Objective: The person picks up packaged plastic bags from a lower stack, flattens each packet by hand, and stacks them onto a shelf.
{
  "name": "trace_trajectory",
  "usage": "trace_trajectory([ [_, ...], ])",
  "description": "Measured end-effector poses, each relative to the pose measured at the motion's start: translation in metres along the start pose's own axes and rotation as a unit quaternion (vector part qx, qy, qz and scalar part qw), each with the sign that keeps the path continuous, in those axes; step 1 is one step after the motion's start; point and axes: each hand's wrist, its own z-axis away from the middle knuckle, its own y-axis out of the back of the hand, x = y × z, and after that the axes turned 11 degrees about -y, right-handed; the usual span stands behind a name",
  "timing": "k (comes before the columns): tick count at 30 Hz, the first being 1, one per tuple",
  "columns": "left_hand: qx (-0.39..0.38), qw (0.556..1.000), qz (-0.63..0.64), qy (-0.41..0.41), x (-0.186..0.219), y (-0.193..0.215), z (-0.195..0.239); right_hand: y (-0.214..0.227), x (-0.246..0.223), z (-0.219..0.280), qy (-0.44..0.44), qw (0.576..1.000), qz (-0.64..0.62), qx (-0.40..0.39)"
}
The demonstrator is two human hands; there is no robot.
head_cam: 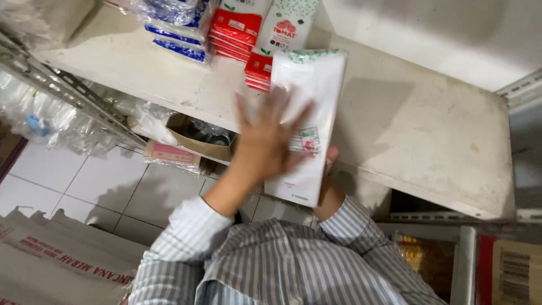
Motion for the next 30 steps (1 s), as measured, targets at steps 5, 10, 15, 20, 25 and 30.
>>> trace_trajectory([
  [5,0.184,0.978,0.095,0.02,-0.041,0.033,-0.007,0.004,0.019,0.002,-0.019,0.999,-0.02,0.03],
  [10,0.17,0.977,0.05,-0.114,-0.027,0.01,-0.021,0.002,0.026,0.004,-0.018,0.998,-0.01,0.065],
  [15,0.137,0.967,0.215,-0.005,-0.079,-0.01,-0.024,-0.015,-0.007,0.002,0.03,0.988,0.063,0.14],
  [20,0.168,0.967,0.19,-0.032,-0.119,-0.03,-0.025,-0.029,-0.059,-0.038,0.113,0.951,0.125,0.257],
  [25,0.198,0.971,0.104,-0.081,-0.173,-0.046,-0.074,0.018,-0.121,-0.126,0.119,0.877,0.307,0.35],
  [30,0.169,0.982,-0.054,-0.063,-0.206,-0.062,-0.122,0.047,-0.126,-0.208,0.07,0.405,0.763,0.498],
])
